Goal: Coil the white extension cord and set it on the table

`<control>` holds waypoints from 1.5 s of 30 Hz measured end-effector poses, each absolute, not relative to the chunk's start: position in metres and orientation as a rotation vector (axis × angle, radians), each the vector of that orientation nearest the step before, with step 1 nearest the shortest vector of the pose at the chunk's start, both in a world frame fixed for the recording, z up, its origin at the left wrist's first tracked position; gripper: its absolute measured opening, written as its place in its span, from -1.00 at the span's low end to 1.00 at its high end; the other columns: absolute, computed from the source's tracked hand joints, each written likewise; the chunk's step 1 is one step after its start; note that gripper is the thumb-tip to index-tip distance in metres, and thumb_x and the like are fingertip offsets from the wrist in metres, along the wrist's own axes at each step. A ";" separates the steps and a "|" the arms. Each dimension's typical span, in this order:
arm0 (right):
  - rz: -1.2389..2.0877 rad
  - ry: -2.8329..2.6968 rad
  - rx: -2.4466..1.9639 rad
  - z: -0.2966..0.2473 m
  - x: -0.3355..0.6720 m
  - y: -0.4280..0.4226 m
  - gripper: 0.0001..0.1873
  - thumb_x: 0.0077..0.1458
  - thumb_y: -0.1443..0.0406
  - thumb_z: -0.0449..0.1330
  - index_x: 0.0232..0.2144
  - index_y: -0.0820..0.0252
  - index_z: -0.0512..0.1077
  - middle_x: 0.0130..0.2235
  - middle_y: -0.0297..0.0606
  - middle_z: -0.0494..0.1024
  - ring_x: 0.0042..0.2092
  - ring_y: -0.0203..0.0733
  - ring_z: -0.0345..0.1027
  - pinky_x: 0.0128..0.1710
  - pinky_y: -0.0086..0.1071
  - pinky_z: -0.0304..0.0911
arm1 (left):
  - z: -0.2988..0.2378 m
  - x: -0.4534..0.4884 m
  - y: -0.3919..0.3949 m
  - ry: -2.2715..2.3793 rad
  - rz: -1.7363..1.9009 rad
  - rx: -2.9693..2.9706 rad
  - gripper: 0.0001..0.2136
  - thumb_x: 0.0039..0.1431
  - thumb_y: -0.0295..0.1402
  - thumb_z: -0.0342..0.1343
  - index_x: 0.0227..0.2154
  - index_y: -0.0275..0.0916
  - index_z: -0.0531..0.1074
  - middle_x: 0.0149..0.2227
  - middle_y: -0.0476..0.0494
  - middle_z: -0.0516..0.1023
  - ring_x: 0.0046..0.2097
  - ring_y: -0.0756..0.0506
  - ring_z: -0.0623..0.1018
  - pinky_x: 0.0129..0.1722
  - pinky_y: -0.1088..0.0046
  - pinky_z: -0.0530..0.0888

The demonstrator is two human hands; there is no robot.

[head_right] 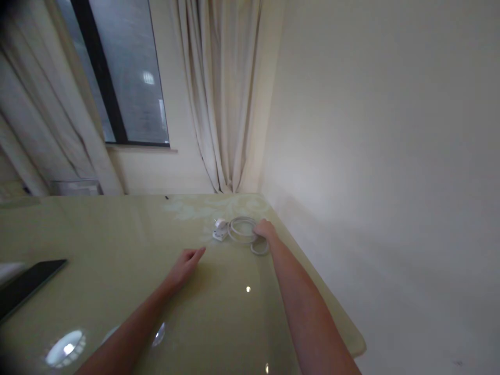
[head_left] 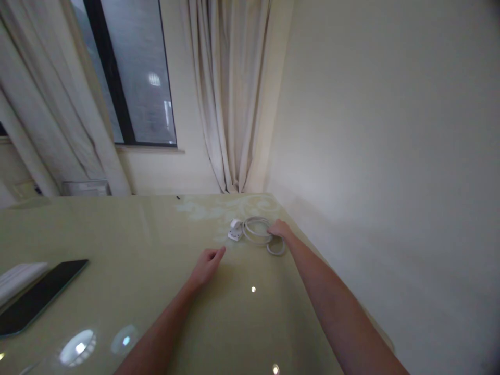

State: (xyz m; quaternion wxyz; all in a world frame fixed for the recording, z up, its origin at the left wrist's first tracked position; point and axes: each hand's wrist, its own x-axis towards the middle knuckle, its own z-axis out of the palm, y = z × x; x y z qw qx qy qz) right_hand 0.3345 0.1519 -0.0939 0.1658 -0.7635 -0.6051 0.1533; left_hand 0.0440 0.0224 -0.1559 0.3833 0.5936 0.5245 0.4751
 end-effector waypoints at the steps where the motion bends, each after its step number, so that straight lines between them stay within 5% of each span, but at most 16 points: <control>1: 0.517 -1.685 -2.127 -0.092 0.331 0.147 -0.58 0.38 0.13 0.28 0.17 0.19 0.46 0.17 -0.09 0.53 0.08 -0.02 0.51 0.06 -0.04 0.52 | -0.156 0.044 0.023 1.337 1.235 1.512 -0.31 0.00 0.43 0.09 -0.67 -0.12 0.09 -0.57 0.05 -0.03 -0.46 -0.02 0.10 -0.46 0.38 0.03; 8: 0.873 -1.472 -1.481 -0.052 0.275 0.107 -0.73 0.18 0.25 0.39 -0.15 0.31 0.50 -0.41 -0.35 0.57 -0.40 -0.27 0.51 -0.36 -0.44 0.43 | -0.153 0.040 0.026 1.400 1.468 1.450 -0.39 0.13 0.33 0.00 -0.63 -0.09 0.04 -0.58 0.06 -0.03 -0.46 -0.02 0.07 -0.45 0.39 0.03; 12: 0.839 -1.508 -1.125 -0.008 0.231 0.077 -0.73 0.04 0.20 0.40 -0.23 0.24 0.55 -0.41 -0.40 0.58 -0.45 -0.35 0.40 -0.44 -0.50 0.29 | -0.150 0.035 0.021 1.448 1.619 1.419 -0.46 0.22 0.22 -0.03 -0.62 -0.09 0.07 -0.58 0.06 0.05 -0.47 -0.04 0.14 -0.44 0.38 0.09; 18: 0.868 -1.560 -0.666 0.038 0.200 0.035 -0.70 0.11 0.08 0.40 -0.28 0.21 0.59 -0.44 -0.37 0.57 -0.49 -0.35 0.30 -0.52 -0.47 0.18 | -0.147 0.022 0.012 1.535 1.878 1.351 -0.60 0.31 0.05 -0.01 -0.49 -0.13 0.29 -0.52 0.02 0.27 -0.41 -0.10 0.31 -0.37 0.38 0.25; 22: 0.923 -1.581 -0.616 0.048 0.210 0.025 -0.64 0.08 0.07 0.46 -0.20 0.20 0.63 -0.39 -0.33 0.63 -0.44 -0.31 0.35 -0.43 -0.43 0.28 | -0.125 0.012 0.014 1.531 1.993 1.298 -0.64 0.35 0.04 0.01 -0.20 -0.17 0.42 -0.32 -0.07 0.46 -0.28 -0.13 0.44 -0.26 0.37 0.38; 26: 1.019 -1.540 -0.582 0.053 0.221 0.020 -0.61 0.06 0.07 0.48 -0.17 0.20 0.64 -0.37 -0.29 0.66 -0.42 -0.31 0.37 -0.39 -0.41 0.31 | -0.078 0.006 0.024 1.238 1.798 1.548 -0.47 0.26 0.17 0.12 -0.02 -0.22 0.51 -0.06 -0.27 0.60 -0.11 -0.20 0.57 -0.12 0.30 0.49; 29: 1.086 -1.525 -0.533 0.057 0.225 0.015 -0.63 0.05 0.09 0.49 -0.16 0.18 0.63 -0.37 -0.31 0.66 -0.39 -0.30 0.40 -0.37 -0.41 0.32 | -0.042 0.006 0.030 1.168 1.538 1.703 -0.45 0.14 0.14 0.29 -0.06 -0.26 0.57 -0.13 -0.31 0.66 -0.11 -0.25 0.61 -0.11 0.26 0.52; 35: 1.160 -1.490 -0.602 0.057 0.228 0.017 -0.56 -0.07 0.02 0.55 -0.28 0.17 0.59 -0.43 -0.36 0.59 -0.43 -0.31 0.36 -0.42 -0.42 0.28 | -0.009 0.016 0.017 1.021 1.509 1.703 -0.58 0.23 0.07 0.27 -0.16 -0.22 0.53 -0.49 -0.02 0.49 -0.43 -0.09 0.51 -0.40 0.41 0.47; 41: 1.105 -1.449 -0.757 0.042 0.225 0.034 -0.48 -0.15 -0.05 0.58 -0.48 0.14 0.43 -0.55 -0.51 0.32 -0.50 -0.37 0.18 -0.50 -0.44 0.10 | -0.006 0.012 0.006 0.849 1.425 1.321 -0.66 0.18 -0.02 0.34 -0.19 -0.19 0.53 -0.61 0.11 0.30 -0.53 -0.02 0.40 -0.47 0.47 0.43; 45: 1.070 -1.357 -0.752 0.034 0.213 0.042 -0.48 -0.10 -0.07 0.54 -0.49 0.15 0.42 -0.54 -0.49 0.31 -0.48 -0.37 0.11 -0.49 -0.43 0.04 | -0.007 0.005 0.011 0.901 1.442 1.118 -0.69 0.07 -0.15 0.41 -0.22 -0.21 0.55 -0.64 0.16 0.23 -0.58 0.03 0.35 -0.52 0.52 0.39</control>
